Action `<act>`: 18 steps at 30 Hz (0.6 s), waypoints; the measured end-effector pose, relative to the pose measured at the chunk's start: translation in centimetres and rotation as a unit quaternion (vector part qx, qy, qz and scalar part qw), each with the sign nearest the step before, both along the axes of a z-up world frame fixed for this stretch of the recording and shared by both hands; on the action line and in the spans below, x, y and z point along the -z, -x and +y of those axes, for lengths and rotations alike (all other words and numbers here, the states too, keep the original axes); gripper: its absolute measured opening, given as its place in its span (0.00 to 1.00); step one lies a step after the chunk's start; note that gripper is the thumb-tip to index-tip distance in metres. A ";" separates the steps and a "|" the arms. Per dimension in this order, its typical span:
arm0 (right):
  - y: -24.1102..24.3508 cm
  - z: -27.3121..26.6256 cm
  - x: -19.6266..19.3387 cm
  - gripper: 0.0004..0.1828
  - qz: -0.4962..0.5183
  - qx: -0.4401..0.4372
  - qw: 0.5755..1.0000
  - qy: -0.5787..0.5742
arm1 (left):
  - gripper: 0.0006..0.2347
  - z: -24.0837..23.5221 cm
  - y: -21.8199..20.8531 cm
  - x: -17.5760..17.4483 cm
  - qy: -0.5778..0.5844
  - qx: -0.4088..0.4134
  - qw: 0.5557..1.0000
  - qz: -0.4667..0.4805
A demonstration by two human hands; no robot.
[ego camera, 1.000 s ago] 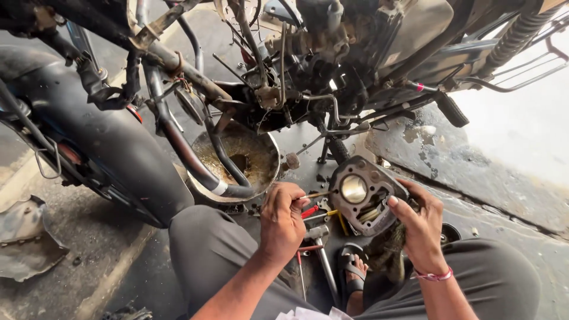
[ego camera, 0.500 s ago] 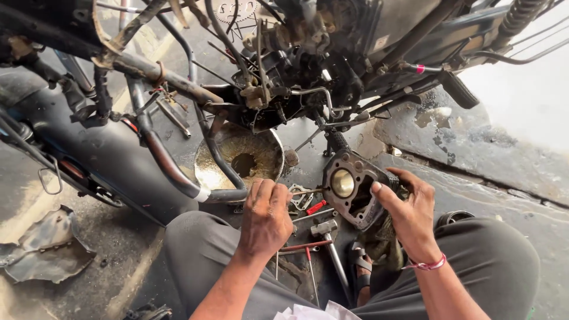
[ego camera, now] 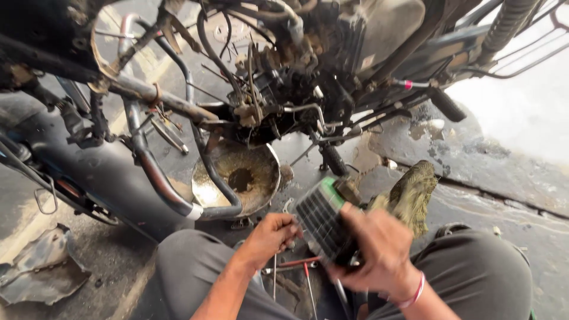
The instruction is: The person sits on the ground beside a motorcycle with the engine partially disassembled and cleans engine parts with a cloth. They fit the cylinder over the piston, work on the cylinder head with a screwdriver, and install the piston and cylinder assembly back onto the engine.
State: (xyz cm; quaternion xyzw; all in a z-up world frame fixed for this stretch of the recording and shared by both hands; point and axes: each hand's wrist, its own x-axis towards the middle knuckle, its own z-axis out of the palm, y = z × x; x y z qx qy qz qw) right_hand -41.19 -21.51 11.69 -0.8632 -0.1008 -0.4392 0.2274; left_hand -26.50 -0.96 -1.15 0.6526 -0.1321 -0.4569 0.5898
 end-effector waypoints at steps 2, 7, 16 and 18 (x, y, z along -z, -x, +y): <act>0.7 0.2 0.5 0.39 0.006 -0.031 0.998 0.052 | 0.07 0.7 -0.5 2.6 0.063 0.000 0.998 0.009; 1.5 0.5 0.8 0.45 0.038 -0.097 0.988 0.116 | 0.07 0.1 0.1 -2.4 0.129 -0.028 0.991 0.021; 0.3 0.1 5.6 0.44 0.059 -0.138 0.978 0.145 | 0.05 0.3 -0.9 -2.4 0.267 -0.086 0.960 -0.015; 0.0 -0.4 5.9 0.46 0.117 -0.118 0.978 0.127 | 0.04 0.7 -1.7 -1.1 0.280 -0.140 0.949 -0.038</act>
